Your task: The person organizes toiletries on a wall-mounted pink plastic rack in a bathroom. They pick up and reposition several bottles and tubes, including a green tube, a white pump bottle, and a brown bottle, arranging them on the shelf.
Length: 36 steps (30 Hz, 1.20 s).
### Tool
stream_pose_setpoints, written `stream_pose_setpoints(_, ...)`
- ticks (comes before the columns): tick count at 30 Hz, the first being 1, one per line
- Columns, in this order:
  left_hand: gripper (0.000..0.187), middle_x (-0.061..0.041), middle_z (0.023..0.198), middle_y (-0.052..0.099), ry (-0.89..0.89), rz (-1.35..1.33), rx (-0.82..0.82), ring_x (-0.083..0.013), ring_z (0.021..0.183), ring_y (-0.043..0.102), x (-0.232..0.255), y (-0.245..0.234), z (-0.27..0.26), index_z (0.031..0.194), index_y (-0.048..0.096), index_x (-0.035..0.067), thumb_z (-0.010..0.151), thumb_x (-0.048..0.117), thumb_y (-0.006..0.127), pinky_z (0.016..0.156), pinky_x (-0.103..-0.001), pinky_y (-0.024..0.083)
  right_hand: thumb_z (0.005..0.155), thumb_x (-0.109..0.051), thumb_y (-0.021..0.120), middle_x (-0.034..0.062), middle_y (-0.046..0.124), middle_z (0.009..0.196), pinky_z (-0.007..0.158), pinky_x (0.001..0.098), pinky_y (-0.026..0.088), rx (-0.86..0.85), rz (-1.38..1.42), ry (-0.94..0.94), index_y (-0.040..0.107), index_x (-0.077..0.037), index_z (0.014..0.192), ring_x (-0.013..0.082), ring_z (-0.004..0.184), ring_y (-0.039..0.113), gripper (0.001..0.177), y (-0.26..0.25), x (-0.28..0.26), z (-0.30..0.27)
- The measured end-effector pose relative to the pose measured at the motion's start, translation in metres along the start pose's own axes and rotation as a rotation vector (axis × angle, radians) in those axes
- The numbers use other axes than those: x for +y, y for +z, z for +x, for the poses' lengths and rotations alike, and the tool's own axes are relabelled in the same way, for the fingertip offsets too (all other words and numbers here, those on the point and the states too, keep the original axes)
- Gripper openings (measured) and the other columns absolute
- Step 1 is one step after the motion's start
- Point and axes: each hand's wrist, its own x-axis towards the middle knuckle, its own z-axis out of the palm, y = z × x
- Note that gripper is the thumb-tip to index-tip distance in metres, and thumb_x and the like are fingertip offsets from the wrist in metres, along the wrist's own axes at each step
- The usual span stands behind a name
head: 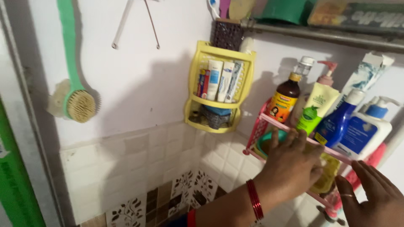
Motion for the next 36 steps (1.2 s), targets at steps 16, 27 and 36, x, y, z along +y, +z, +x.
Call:
stream_pose_setpoints(16, 0.060, -0.033, 0.145, 0.051, 0.065, -0.033, -0.056, -0.0496, 0.141, 0.044, -0.008, -0.015, 0.004, 0.137, 0.062, 0.007, 0.084, 0.033, 0.073, 0.117, -0.072, 0.019, 0.090, -0.030, 0.075, 0.0126, 0.073, 0.130, 0.100, 0.0425, 0.054, -0.071, -0.083, 0.254, 0.073, -0.007, 0.127, 0.0327, 0.122, 0.068, 0.045, -0.041, -0.073, 0.024)
stream_pose_setpoints(27, 0.058, -0.030, 0.154, 0.046, 0.057, -0.024, -0.147, -0.0463, 0.150, 0.039, -0.010, -0.019, 0.005, 0.139, 0.060, 0.010, 0.091, 0.041, 0.065, 0.124, -0.072, 0.020, 0.108, -0.012, 0.076, 0.0209, 0.064, 0.139, 0.113, 0.0382, 0.051, -0.048, 0.014, 0.215, 0.063, 0.005, 0.135, 0.0335, 0.128, 0.064, 0.034, -0.026, -0.065, -0.006)
stream_pose_setpoints(36, 0.051, -0.028, 0.154, 0.047, 0.100, -0.138, -0.129, -0.0442, 0.150, 0.040, -0.021, -0.021, 0.003, 0.133, 0.063, 0.007, 0.091, 0.036, 0.067, 0.124, -0.073, 0.019, 0.110, -0.007, 0.078, 0.0203, 0.070, 0.115, 0.092, 0.0386, 0.055, -0.014, -0.071, 0.360, 0.073, 0.004, 0.123, 0.0324, 0.107, 0.069, 0.018, -0.054, -0.093, 0.020)
